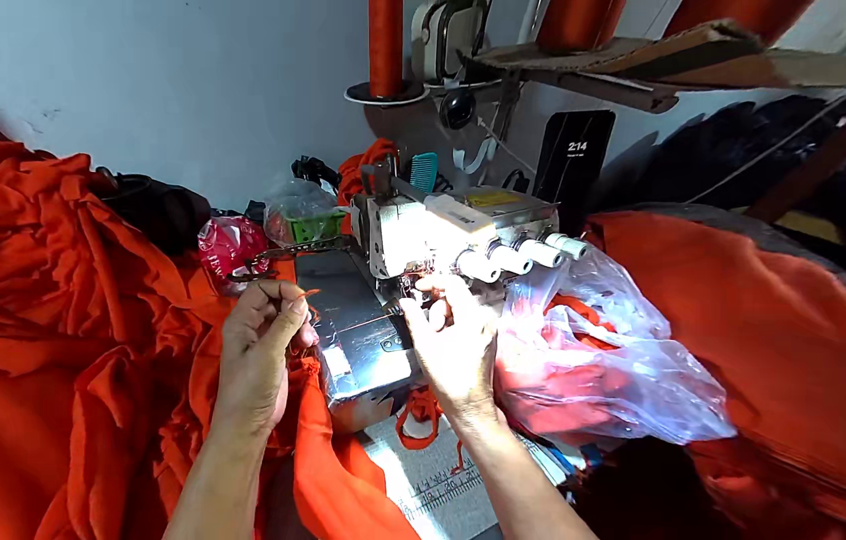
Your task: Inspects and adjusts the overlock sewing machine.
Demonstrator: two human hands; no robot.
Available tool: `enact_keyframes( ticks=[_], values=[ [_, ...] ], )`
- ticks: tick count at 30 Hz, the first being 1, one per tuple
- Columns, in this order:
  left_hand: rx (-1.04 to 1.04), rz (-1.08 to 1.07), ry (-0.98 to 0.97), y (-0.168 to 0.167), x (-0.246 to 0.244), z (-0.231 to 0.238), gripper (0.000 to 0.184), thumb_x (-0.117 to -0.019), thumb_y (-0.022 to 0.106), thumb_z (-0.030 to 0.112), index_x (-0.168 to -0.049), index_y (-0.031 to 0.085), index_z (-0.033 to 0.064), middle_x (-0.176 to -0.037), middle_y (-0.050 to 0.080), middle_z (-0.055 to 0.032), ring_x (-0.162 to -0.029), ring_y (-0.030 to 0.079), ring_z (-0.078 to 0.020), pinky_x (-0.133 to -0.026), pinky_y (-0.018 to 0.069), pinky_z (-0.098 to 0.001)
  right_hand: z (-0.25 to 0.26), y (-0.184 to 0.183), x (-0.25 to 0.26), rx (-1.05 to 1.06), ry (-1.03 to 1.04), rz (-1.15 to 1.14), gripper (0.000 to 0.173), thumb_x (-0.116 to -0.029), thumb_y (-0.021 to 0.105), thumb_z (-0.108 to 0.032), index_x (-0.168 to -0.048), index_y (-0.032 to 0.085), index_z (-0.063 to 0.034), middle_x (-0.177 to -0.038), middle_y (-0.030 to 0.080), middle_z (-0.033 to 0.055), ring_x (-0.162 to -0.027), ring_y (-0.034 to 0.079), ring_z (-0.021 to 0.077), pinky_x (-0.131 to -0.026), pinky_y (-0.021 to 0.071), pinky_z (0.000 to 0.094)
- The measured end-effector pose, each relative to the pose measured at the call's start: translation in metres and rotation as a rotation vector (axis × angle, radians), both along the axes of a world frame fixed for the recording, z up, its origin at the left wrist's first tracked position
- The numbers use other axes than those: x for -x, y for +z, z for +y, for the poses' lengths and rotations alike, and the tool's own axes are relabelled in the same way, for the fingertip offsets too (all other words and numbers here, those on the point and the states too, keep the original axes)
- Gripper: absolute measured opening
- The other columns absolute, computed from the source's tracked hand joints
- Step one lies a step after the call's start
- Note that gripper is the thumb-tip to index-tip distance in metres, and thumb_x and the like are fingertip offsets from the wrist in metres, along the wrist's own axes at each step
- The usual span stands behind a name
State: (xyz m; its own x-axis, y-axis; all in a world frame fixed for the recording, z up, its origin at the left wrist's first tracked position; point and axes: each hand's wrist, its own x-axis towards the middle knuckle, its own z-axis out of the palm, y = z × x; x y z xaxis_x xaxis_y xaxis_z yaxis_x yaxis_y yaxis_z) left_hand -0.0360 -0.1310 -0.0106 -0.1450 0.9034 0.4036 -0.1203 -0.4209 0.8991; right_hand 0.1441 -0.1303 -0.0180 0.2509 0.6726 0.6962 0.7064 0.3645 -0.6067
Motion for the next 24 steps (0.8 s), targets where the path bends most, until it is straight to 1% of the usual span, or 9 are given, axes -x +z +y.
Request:
enact_keyframes(
  ticks=[3, 6, 9, 12, 14, 17, 20, 22, 24],
  values=[
    [-0.023, 0.04, -0.001, -0.001, 0.001, -0.001, 0.02, -0.0994, 0.049, -0.001, -0.105, 0.06, 0.0143, -0.086, 0.062, 0.0064, -0.066, 0.06, -0.002, -0.063, 0.0544, -0.0163, 0.004, 0.001, 0.004, 0.005, 0.021, 0.047, 0.021, -0.0913, 0.073, -0.015, -0.11, 0.075, -0.0058, -0.082, 0.066, 0.0083, -0.064, 0.054, 0.0187, -0.06, 0.0453, 0.04],
    [-0.042, 0.124, 0.005, -0.001, 0.001, -0.002, 0.017, -0.098, 0.052, 0.0, -0.105, 0.061, 0.0135, -0.087, 0.062, 0.0056, -0.067, 0.059, -0.0023, -0.062, 0.0526, -0.016, 0.008, 0.002, 0.009, -0.008, -0.026, 0.031, 0.016, -0.0915, 0.074, -0.015, -0.103, 0.075, -0.0034, -0.082, 0.067, 0.0108, -0.065, 0.057, 0.0226, -0.061, 0.0455, 0.0434],
    [-0.072, 0.208, 0.02, -0.001, 0.002, -0.002, 0.014, -0.0982, 0.055, 0.002, -0.104, 0.061, 0.0124, -0.088, 0.062, 0.0041, -0.067, 0.059, -0.0025, -0.061, 0.0507, -0.0151, 0.011, 0.0, 0.011, -0.024, -0.068, 0.02, 0.013, -0.0922, 0.072, -0.015, -0.099, 0.074, -0.0038, -0.082, 0.066, 0.0102, -0.066, 0.057, 0.0227, -0.062, 0.0453, 0.0428],
    [-0.043, 0.318, 0.139, 0.001, 0.0, 0.0, 0.009, -0.098, 0.058, 0.003, -0.102, 0.062, 0.0093, -0.081, 0.063, 0.0032, -0.065, 0.059, -0.0012, -0.059, 0.0485, -0.0145, 0.013, -0.003, 0.011, -0.066, -0.097, -0.014, 0.012, -0.0924, 0.072, -0.015, -0.097, 0.075, -0.0045, -0.08, 0.065, 0.0095, -0.068, 0.058, 0.0228, -0.062, 0.0459, 0.0419],
    [-0.008, 0.461, 0.263, 0.001, -0.001, 0.002, 0.005, -0.0988, 0.06, 0.005, -0.101, 0.063, 0.0072, -0.082, 0.062, 0.001, -0.067, 0.057, -0.0028, -0.061, 0.0459, -0.0183, 0.015, -0.004, 0.011, -0.094, -0.12, -0.052, 0.011, -0.0919, 0.071, -0.014, -0.094, 0.075, -0.0043, -0.078, 0.064, 0.0084, -0.068, 0.058, 0.0226, -0.063, 0.0463, 0.0416],
    [0.026, 0.578, 0.326, 0.0, 0.001, 0.004, 0.006, -0.1002, 0.06, 0.006, -0.103, 0.065, 0.0029, -0.094, 0.063, -0.0077, -0.082, 0.06, -0.0127, -0.074, 0.0496, -0.0309, 0.016, -0.004, 0.012, -0.136, -0.123, -0.089, 0.01, -0.0903, 0.068, -0.012, -0.09, 0.075, -0.0035, -0.078, 0.066, 0.0093, -0.073, 0.06, 0.0244, -0.068, 0.0454, 0.0438],
    [0.032, 0.583, 0.331, -0.003, 0.003, 0.007, 0.008, -0.1003, 0.06, 0.007, -0.105, 0.065, 0.0025, -0.099, 0.064, -0.0099, -0.086, 0.062, -0.0169, -0.077, 0.0513, -0.0361, 0.017, -0.007, 0.01, -0.218, -0.066, -0.067, 0.01, -0.0912, 0.069, -0.011, -0.091, 0.076, -0.0034, -0.084, 0.07, 0.0102, -0.078, 0.064, 0.0215, -0.07, 0.0495, 0.0378],
    [0.034, 0.563, 0.336, -0.004, 0.005, 0.008, 0.008, -0.1, 0.06, 0.007, -0.106, 0.065, 0.0031, -0.098, 0.064, -0.0081, -0.084, 0.063, -0.0143, -0.075, 0.0524, -0.0334, 0.015, -0.008, 0.006, -0.23, -0.007, -0.071, 0.01, -0.0919, 0.068, -0.01, -0.092, 0.075, -0.0039, -0.083, 0.068, 0.0087, -0.076, 0.063, 0.018, -0.068, 0.0499, 0.0327],
    [0.053, 0.538, 0.348, -0.003, 0.008, 0.009, 0.009, -0.1, 0.06, 0.006, -0.107, 0.064, 0.0037, -0.1, 0.064, -0.0076, -0.085, 0.063, -0.0134, -0.075, 0.0523, -0.0323, 0.007, -0.008, 0.0, -0.207, 0.088, -0.12, 0.01, -0.0938, 0.066, -0.011, -0.094, 0.074, -0.0043, -0.083, 0.065, 0.0077, -0.078, 0.061, 0.0177, -0.07, 0.0486, 0.032]
  ],
)
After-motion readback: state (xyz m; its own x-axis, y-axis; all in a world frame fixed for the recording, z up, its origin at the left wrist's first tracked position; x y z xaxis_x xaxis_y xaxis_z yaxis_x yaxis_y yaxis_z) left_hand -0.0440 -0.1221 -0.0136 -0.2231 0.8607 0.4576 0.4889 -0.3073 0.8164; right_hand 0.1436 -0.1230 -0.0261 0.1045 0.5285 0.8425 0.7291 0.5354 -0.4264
